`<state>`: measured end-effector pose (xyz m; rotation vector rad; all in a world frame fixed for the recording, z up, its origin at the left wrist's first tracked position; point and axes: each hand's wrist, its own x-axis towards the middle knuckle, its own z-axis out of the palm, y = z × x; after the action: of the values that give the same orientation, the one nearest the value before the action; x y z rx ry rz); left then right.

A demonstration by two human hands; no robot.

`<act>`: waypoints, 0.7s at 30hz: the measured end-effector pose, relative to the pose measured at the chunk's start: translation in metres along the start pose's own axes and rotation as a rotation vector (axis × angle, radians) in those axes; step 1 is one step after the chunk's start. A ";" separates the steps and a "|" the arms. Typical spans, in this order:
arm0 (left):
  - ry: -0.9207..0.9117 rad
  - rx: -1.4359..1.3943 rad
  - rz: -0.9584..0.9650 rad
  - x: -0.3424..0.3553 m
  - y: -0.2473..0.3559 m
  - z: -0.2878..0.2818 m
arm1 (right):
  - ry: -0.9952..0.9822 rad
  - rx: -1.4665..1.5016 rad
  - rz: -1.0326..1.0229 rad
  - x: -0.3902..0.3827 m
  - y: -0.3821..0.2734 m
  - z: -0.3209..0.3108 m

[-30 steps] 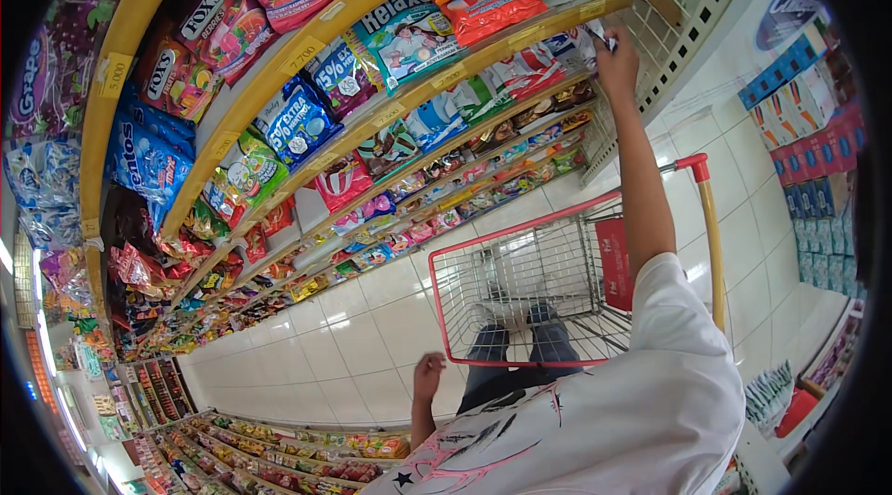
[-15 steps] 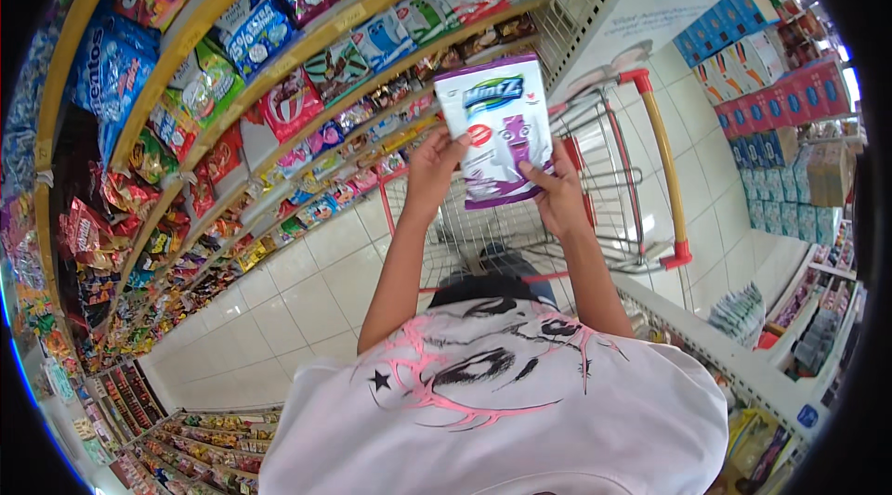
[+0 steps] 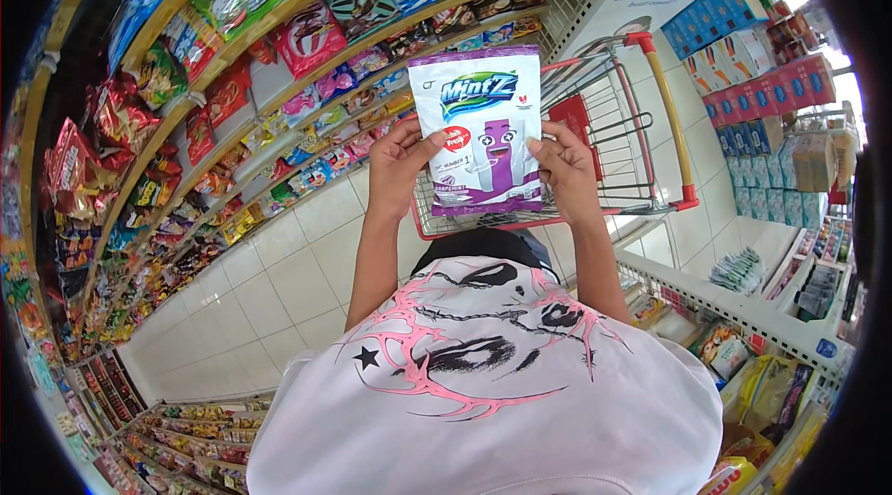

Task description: Selecting various snack bags from shelves and placing them in a grocery cart.

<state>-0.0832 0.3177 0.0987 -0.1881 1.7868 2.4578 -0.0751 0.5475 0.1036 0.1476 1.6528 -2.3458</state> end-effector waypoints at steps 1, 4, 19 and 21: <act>0.005 0.007 -0.002 -0.003 0.000 -0.002 | -0.001 -0.018 0.008 -0.002 0.004 0.002; -0.003 0.015 -0.017 -0.008 -0.008 -0.013 | -0.042 0.028 0.039 -0.007 0.017 0.021; 0.474 0.297 -0.813 -0.211 -0.291 -0.256 | 0.017 -0.157 0.446 0.107 0.246 -0.073; 0.270 0.631 -0.767 -0.320 -0.346 -0.298 | 0.019 -0.171 0.497 0.123 0.271 -0.059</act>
<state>0.2974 0.1386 -0.2675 -0.9595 1.9758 1.3376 -0.1227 0.4985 -0.1920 0.4862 1.5914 -1.8329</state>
